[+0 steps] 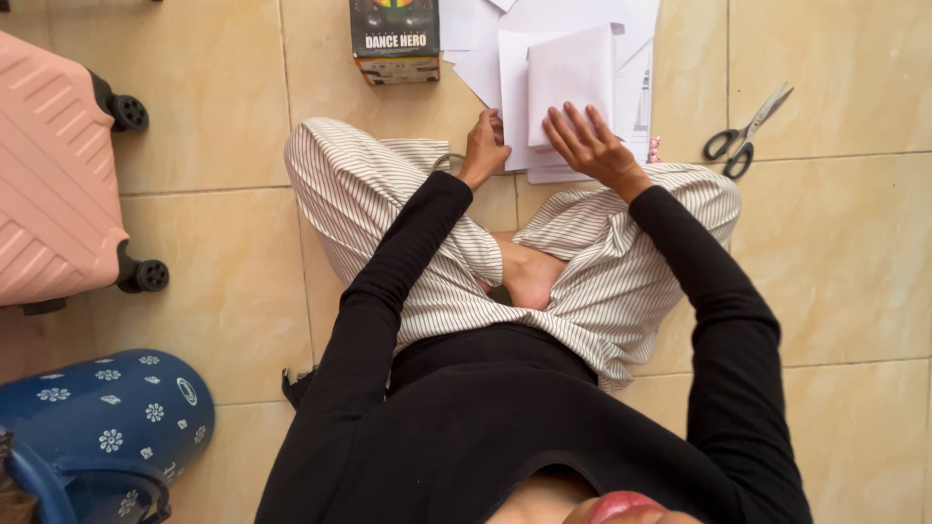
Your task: The person sits on the floor and assembles small white paper boxes. They fold the paper flaps, insert a pink item into the box, and secure the edges using clear tape and scissors. The process is repeated for multiple boxes.
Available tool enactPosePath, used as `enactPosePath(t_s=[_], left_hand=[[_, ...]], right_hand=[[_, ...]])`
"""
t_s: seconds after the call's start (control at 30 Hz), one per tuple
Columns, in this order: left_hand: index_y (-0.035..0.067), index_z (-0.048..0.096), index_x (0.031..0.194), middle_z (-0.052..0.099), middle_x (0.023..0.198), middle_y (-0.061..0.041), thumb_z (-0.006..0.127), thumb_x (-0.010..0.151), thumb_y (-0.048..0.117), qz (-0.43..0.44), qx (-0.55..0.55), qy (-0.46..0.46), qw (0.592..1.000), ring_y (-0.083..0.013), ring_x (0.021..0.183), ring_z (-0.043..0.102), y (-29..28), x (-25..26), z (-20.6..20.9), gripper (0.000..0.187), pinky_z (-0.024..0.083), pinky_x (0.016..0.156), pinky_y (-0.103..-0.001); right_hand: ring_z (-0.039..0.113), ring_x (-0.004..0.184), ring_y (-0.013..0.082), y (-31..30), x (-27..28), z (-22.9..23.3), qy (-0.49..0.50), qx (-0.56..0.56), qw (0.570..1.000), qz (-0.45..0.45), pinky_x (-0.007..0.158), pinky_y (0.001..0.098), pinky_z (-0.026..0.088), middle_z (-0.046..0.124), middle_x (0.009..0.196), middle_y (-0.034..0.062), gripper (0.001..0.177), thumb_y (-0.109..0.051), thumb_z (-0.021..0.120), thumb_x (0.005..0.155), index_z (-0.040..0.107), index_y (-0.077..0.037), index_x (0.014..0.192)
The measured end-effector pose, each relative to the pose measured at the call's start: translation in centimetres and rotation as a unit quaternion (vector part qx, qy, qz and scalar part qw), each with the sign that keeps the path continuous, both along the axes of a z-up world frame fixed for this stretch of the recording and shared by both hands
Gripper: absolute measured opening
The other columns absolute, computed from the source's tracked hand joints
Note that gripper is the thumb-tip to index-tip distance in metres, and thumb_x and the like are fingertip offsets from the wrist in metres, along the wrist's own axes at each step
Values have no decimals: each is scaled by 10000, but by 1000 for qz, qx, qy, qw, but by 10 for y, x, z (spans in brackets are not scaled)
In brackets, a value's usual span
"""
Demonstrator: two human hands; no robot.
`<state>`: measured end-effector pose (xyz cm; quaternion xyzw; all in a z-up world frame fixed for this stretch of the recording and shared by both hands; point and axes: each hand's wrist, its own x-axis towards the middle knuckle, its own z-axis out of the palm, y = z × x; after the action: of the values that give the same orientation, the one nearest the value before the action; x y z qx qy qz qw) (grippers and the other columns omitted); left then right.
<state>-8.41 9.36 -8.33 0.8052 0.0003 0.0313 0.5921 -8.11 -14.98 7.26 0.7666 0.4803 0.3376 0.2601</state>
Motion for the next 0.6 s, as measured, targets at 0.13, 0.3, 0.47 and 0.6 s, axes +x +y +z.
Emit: enactPosePath(t_s=[0.13, 0.3, 0.47, 0.6], left_hand=[[-40, 612, 1279, 767, 968, -131, 736, 735, -44, -15, -32, 75, 997, -202, 822, 749, -2, 7, -10, 558, 620, 755, -321], [-32, 622, 1281, 780, 1089, -154, 661, 775, -53, -9, -101, 142, 985, -200, 904, 770, -1, 15, -17, 508, 637, 772, -312], [-34, 611, 1307, 779, 1066, -158, 661, 758, -63, -7, -61, 123, 991, -202, 927, 762, 4, 14, -18, 552, 613, 800, -304], [-34, 611, 1308, 782, 1062, -152, 667, 743, -60, -9, -57, 113, 992, -195, 920, 762, 6, 12, -11, 569, 608, 796, -296]], right_hand=[[560, 1401, 222, 9, 0, -20, 30, 31, 999, -23, 1212, 455, 379, 570, 1544, 37, 420, -246, 562, 1089, 591, -176, 1501], [523, 1439, 207, 19, 2, -39, 49, 70, 996, -15, 1245, 467, 337, 534, 1579, 19, 441, -249, 557, 1101, 534, -188, 1537], [484, 1475, 219, 12, 1, -42, 64, 45, 996, -35, 1251, 474, 324, 492, 1616, 53, 502, -227, 548, 1099, 473, -165, 1591], [461, 1499, 216, 8, -4, -41, 104, 39, 992, -63, 1241, 474, 329, 475, 1630, 68, 556, -174, 540, 1075, 433, -149, 1619]])
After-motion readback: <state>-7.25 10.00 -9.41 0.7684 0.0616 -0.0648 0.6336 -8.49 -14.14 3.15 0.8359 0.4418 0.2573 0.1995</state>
